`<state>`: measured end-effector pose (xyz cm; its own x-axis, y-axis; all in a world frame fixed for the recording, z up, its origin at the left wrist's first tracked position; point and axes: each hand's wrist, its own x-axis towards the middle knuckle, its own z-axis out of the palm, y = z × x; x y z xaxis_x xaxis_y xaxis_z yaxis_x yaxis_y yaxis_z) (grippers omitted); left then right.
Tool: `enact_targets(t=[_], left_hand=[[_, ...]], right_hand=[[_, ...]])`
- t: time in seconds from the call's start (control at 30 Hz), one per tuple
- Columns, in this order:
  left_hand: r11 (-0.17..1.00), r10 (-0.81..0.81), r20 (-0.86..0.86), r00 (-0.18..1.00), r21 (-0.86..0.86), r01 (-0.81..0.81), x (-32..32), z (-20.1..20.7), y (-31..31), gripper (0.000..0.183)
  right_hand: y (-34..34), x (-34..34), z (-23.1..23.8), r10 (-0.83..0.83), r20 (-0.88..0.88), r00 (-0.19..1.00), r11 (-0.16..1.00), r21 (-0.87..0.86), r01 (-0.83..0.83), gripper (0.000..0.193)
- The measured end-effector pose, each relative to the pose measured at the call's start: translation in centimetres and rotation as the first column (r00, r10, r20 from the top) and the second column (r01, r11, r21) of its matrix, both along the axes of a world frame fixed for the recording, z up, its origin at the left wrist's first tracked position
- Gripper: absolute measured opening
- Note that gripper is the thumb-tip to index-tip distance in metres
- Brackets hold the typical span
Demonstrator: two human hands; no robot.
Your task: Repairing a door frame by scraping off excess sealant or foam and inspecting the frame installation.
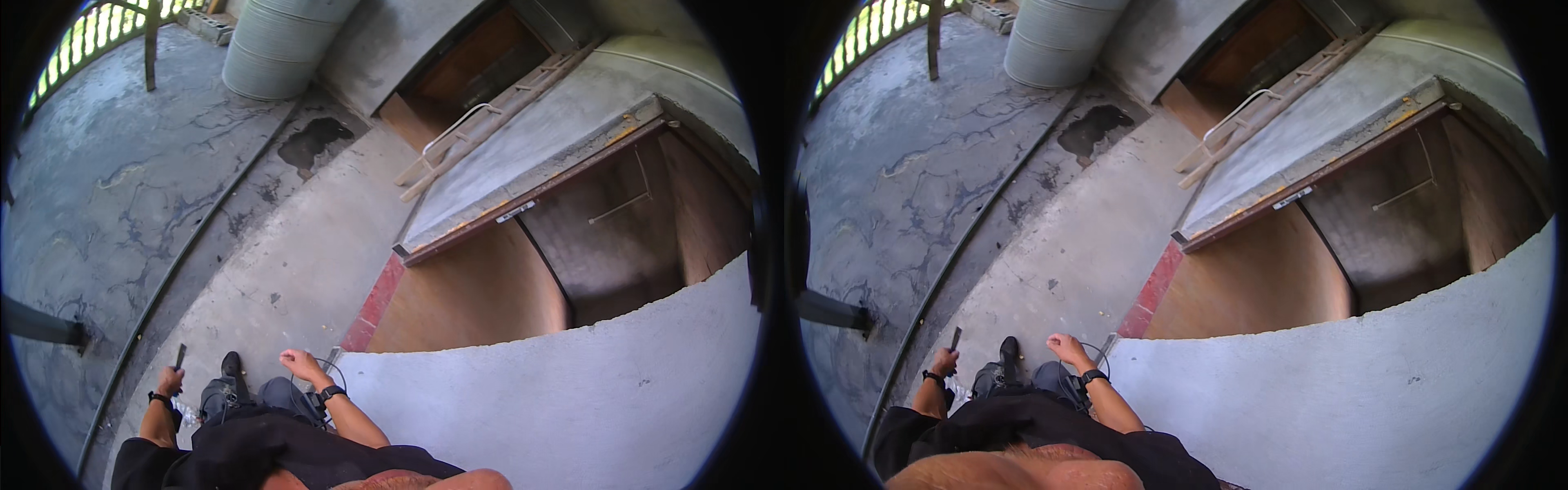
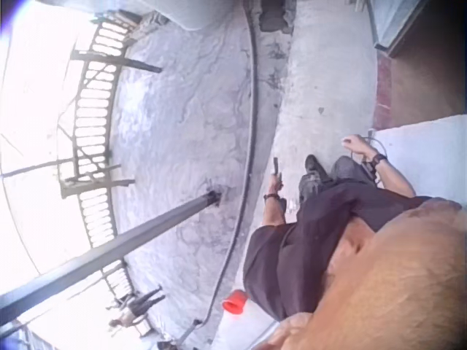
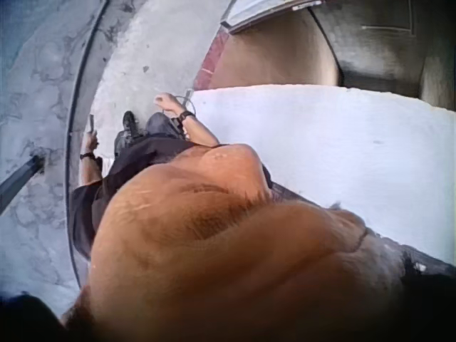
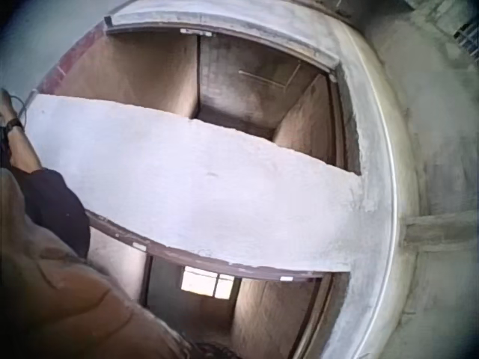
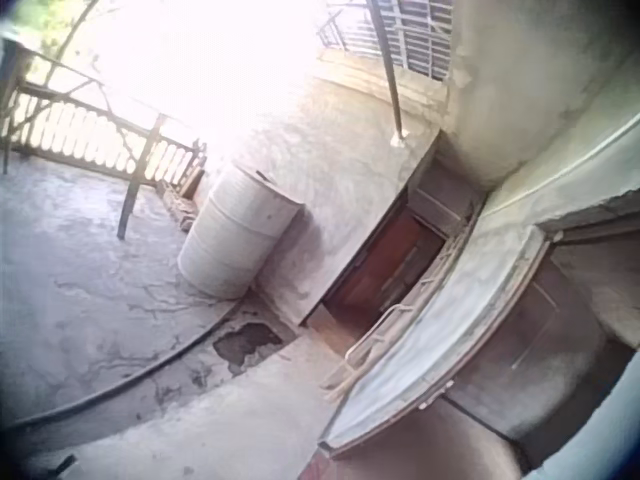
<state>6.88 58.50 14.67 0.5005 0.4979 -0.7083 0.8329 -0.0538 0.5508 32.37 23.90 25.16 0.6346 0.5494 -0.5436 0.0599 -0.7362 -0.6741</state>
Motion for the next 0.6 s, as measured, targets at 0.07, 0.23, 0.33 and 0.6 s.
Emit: enact_targets(t=[0.07,0.23,0.33,0.6], left_hand=[[1.000,0.016,0.054,0.998,0.024,-0.018,5.3,1.7,2.6,0.022],[0.985,-0.159,0.099,0.982,0.081,0.151,15.8,2.4,5.3,0.021],[0.973,-0.231,0.085,0.969,0.013,0.230,20.5,1.9,4.2,0.023],[0.972,-0.208,0.023,0.978,-0.103,0.209,31.0,0.3,-0.2,0.019]], right_hand=[[-0.5,2.1,-0.2,-0.047,0.021,0.999,0.999,-0.024,0.048,0.036],[-1.9,6.8,-0.8,-0.133,-0.040,0.990,0.990,-0.053,0.131,0.037],[-2.1,11.1,-1.3,-0.147,-0.030,0.989,0.989,-0.035,0.146,0.037],[-3.1,23.7,-1.9,-0.148,0.004,0.989,0.989,0.005,0.148,0.036]])
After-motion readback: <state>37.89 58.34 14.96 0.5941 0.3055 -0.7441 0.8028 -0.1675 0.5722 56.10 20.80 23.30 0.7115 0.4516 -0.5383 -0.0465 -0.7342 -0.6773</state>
